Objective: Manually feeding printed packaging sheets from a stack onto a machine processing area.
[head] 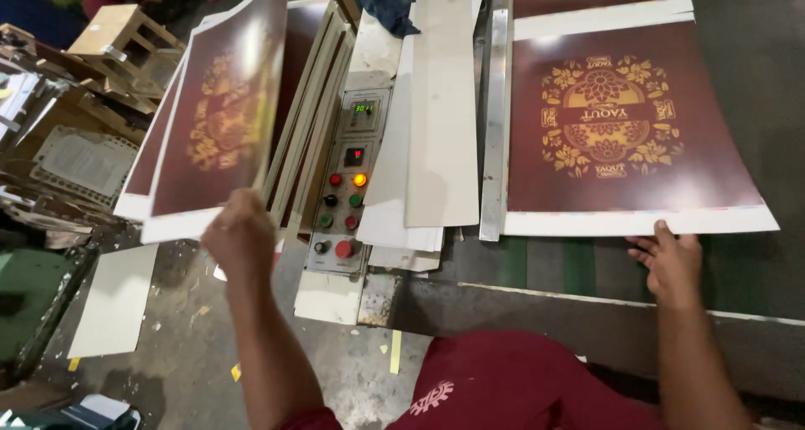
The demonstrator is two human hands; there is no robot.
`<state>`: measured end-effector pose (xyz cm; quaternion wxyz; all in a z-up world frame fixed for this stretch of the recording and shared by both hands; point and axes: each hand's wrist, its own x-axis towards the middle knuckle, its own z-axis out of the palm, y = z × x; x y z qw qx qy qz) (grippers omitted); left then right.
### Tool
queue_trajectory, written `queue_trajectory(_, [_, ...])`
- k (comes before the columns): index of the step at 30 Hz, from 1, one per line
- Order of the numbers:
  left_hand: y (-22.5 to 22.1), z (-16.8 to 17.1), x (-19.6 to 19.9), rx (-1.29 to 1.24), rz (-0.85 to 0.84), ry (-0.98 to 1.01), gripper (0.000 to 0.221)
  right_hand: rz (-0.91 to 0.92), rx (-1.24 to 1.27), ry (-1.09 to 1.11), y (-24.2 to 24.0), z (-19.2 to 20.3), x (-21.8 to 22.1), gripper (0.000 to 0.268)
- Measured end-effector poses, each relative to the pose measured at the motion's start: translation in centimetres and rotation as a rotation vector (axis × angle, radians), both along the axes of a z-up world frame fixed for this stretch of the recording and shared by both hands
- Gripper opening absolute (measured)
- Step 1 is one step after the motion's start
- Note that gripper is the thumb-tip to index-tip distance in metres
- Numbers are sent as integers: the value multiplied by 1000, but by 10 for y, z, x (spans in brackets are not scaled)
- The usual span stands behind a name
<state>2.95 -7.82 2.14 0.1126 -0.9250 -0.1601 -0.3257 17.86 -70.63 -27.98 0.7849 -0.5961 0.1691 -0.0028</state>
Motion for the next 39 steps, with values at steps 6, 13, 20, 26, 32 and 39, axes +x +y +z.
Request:
queue_trajectory(6, [-116, 1, 13, -531, -426, -187, 5, 46, -56, 147, 14, 11, -20, 54])
queue_trajectory(13, [-249, -44, 38, -769, -746, -133, 11, 542, -210, 116, 118, 60, -65, 51])
queue_trajectory(20, [-324, -95, 39, -703, -937, 46, 18, 960, -473, -266, 153, -4, -72, 43])
queue_trajectory(26, [-268, -50, 40, -599, -888, 40, 23, 545, -11, 12, 122, 0, -84, 23])
queue_trajectory(32, [-112, -66, 58, -388, -413, -109, 4, 216, 236, -128, 80, 22, -94, 14])
queue_trajectory(39, [47, -60, 11, -191, 200, -71, 52, -250, -136, -85, 14, 25, -105, 32])
